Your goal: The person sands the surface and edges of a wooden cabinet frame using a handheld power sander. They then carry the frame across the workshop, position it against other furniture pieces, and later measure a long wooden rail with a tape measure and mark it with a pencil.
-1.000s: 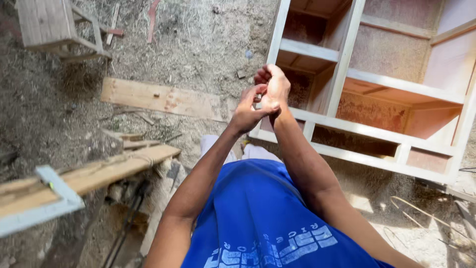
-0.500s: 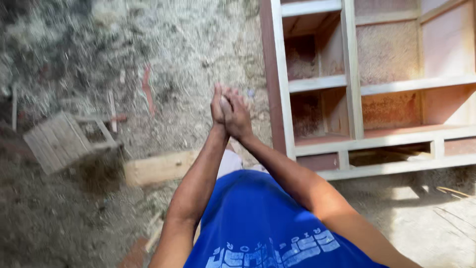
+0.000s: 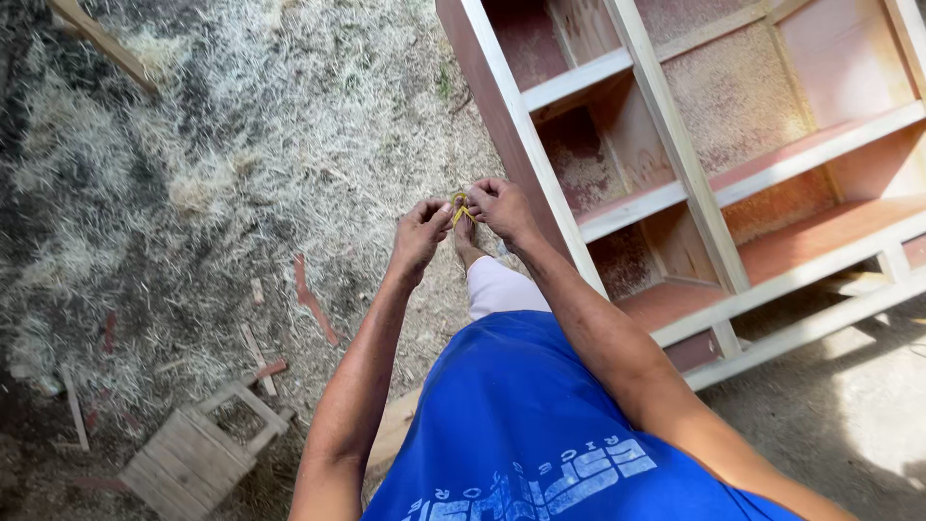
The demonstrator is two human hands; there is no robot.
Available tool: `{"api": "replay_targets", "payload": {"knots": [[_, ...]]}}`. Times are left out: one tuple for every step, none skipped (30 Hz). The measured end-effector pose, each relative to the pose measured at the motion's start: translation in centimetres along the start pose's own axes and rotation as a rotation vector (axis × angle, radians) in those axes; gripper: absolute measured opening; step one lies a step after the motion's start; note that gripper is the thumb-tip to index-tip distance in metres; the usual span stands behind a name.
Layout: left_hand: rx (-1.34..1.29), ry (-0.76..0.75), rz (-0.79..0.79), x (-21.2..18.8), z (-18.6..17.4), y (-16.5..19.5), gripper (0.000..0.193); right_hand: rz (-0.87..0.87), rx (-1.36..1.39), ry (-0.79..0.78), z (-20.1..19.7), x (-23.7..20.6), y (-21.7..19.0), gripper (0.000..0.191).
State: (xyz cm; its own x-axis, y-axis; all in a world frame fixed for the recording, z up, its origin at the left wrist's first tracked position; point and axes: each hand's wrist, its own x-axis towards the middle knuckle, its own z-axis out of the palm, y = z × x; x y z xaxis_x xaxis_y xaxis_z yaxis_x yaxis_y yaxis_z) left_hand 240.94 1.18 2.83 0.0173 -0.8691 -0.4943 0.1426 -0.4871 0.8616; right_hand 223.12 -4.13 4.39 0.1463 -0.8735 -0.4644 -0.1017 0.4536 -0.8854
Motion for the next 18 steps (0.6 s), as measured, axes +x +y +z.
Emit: {"api": "replay_targets", "payload": {"knots": [[0.083, 0.001, 0.044, 2.6, -1.0, 1.5, 0.029, 0.011, 0.041, -0.032, 0.7, 3.1, -1.0, 0.022], [0.165, 0.004, 0.079, 4.9, -2.2, 2.9, 0.029, 0.031, 0.082, -0.067, 1.5, 5.8, -2.0, 0.021], [0.247, 0.007, 0.11, 7.0, -3.0, 4.0, 0.029, 0.054, 0.037, -0.076, 2.1, 7.9, -2.6, 0.02], [0.254, 0.027, 0.094, 10.5, -3.3, 6.2, 0.029, 0.039, -0.022, -0.085, 2.3, 11.1, -4.6, 0.018], [0.269, 0.047, 0.063, 13.0, -4.2, 7.8, 0.03, 0.037, -0.071, -0.095, 3.1, 13.8, -6.6, 0.017], [0.291, 0.057, -0.005, 13.8, -5.1, 8.6, 0.03, 0.002, -0.049, -0.133, 3.7, 15.5, -7.5, 0.018], [0.32, 0.049, 0.018, 15.2, -5.9, 9.7, 0.029, -0.039, -0.029, -0.16, 4.0, 17.8, -9.1, 0.019], [0.338, 0.04, 0.073, 17.9, -6.2, 11.6, 0.028, -0.11, -0.027, -0.181, 3.8, 21.1, -11.2, 0.02], [0.356, 0.029, 0.121, 20.1, -6.4, 13.4, 0.027, -0.107, -0.056, -0.169, 3.6, 23.3, -13.2, 0.021], [0.332, 0.018, 0.081, 22.1, -6.6, 14.8, 0.028, -0.09, -0.086, -0.157, 3.6, 25.2, -14.8, 0.022], [0.308, 0.008, 0.043, 24.2, -6.7, 16.4, 0.028, -0.075, -0.116, -0.145, 3.6, 27.2, -16.5, 0.024], [0.285, -0.001, 0.012, 26.8, -6.8, 18.2, 0.029, -0.068, -0.099, -0.131, 3.6, 29.5, -18.2, 0.021], [0.287, -0.032, 0.034, 29.6, -6.8, 20.0, 0.029, -0.061, -0.082, -0.116, 3.6, 31.7, -19.7, 0.019], [0.29, -0.067, 0.048, 32.2, -6.8, 21.5, 0.03, -0.047, -0.061, -0.097, 3.6, 33.7, -21.0, 0.018], [0.295, -0.106, 0.058, 34.9, -6.8, 22.9, 0.031, -0.043, -0.07, -0.081, 3.5, 36.1, -22.2, 0.019], [0.335, -0.128, 0.076, 37.7, -6.9, 24.2, 0.031, -0.04, -0.076, -0.063, 3.3, 38.6, -23.3, 0.019], [0.378, -0.153, 0.094, 40.8, -7.2, 25.6, 0.032, -0.035, -0.078, -0.043, 3.3, 41.1, -24.3, 0.02], [0.425, -0.18, 0.116, 43.8, -7.7, 27.0, 0.033, -0.007, -0.079, -0.006, 3.3, 43.6, -25.1, 0.02]]}}
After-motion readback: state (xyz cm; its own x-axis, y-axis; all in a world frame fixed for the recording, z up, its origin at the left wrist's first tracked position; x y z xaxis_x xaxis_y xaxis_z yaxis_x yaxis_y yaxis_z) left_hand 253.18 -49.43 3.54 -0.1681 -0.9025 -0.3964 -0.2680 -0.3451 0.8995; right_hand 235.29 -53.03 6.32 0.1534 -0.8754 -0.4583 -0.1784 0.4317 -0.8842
